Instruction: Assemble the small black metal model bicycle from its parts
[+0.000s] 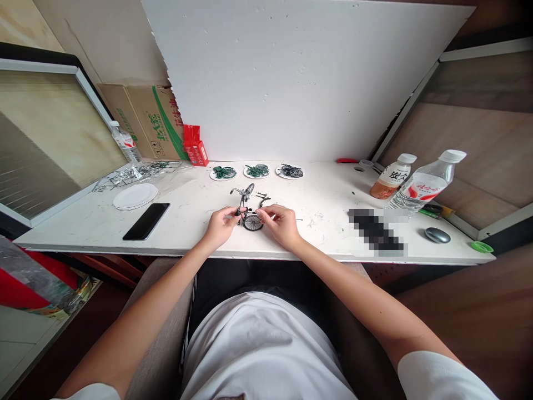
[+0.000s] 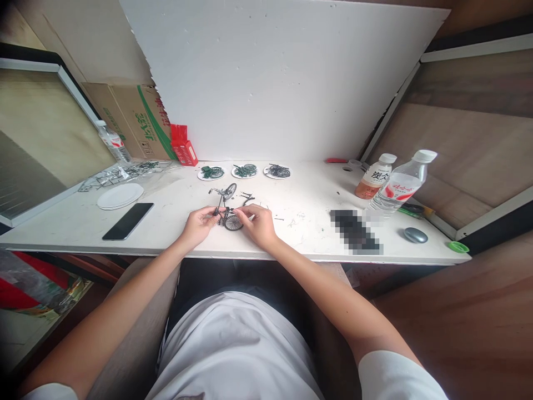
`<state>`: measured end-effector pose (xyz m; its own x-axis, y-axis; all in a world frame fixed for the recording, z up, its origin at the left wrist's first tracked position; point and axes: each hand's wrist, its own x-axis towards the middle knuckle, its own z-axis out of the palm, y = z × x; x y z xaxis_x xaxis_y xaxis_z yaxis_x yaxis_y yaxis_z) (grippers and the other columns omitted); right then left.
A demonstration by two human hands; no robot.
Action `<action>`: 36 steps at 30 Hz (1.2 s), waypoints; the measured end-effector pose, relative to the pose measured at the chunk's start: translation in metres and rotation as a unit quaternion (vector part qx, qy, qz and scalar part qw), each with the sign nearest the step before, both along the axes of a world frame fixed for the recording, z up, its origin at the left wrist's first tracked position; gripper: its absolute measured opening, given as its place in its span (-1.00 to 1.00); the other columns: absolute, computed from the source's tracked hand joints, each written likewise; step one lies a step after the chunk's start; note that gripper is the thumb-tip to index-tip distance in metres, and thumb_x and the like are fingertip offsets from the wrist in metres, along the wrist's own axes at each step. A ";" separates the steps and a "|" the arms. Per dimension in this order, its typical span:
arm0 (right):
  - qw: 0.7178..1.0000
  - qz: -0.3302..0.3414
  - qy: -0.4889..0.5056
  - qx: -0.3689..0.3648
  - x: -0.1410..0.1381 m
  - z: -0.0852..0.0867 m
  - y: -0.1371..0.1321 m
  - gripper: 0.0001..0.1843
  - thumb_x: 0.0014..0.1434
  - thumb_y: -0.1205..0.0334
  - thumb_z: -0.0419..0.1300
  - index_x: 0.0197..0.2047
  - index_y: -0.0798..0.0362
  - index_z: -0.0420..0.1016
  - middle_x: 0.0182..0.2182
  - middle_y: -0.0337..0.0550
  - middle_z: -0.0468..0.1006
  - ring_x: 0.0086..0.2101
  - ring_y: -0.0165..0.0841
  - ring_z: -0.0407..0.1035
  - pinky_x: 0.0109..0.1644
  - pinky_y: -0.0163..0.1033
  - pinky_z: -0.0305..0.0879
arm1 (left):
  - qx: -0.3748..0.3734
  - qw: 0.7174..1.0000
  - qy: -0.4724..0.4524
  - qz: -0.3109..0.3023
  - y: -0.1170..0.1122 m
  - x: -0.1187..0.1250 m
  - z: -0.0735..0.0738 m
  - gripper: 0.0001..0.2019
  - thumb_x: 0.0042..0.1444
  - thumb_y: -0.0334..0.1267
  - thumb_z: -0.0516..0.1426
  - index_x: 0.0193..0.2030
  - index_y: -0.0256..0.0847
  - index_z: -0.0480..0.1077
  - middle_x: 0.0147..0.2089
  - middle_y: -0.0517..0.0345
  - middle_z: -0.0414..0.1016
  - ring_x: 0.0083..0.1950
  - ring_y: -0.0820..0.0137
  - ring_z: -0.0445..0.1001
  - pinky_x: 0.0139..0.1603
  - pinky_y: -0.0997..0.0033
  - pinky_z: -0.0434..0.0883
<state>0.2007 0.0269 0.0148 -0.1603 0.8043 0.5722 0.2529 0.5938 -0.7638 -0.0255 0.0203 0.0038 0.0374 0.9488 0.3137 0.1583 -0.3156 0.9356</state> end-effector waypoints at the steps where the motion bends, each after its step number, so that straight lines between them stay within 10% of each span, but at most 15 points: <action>1: 1.000 0.001 0.000 0.002 0.000 0.000 0.000 -0.66 0.38 -0.12 0.33 -0.18 -0.04 0.76 -0.27 -0.11 0.75 -0.27 -0.24 0.59 -0.29 -0.19 0.41 | 0.000 1.000 0.001 0.000 0.000 0.000 0.000 -0.59 0.16 -0.07 0.35 0.06 -0.29 0.67 0.09 -0.20 0.70 0.02 0.11 0.68 -0.08 0.27 0.54; 36: 1.000 0.003 -0.025 0.011 0.000 0.002 -0.003 -0.58 0.37 -0.23 0.30 -0.13 -0.06 0.77 -0.22 -0.08 0.74 -0.24 -0.25 0.57 -0.28 -0.20 0.43 | 0.003 1.000 0.022 0.014 -0.002 0.000 0.002 -0.58 0.16 -0.06 0.34 0.07 -0.28 0.68 -0.05 -0.11 0.74 -0.11 0.21 0.64 -0.13 0.33 0.53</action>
<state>0.2010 0.0240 0.0167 -0.1942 0.7908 0.5804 0.2863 0.6116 -0.7375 -0.0252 0.0179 0.0053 0.0242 0.9476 0.3186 0.2073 -0.3165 0.9257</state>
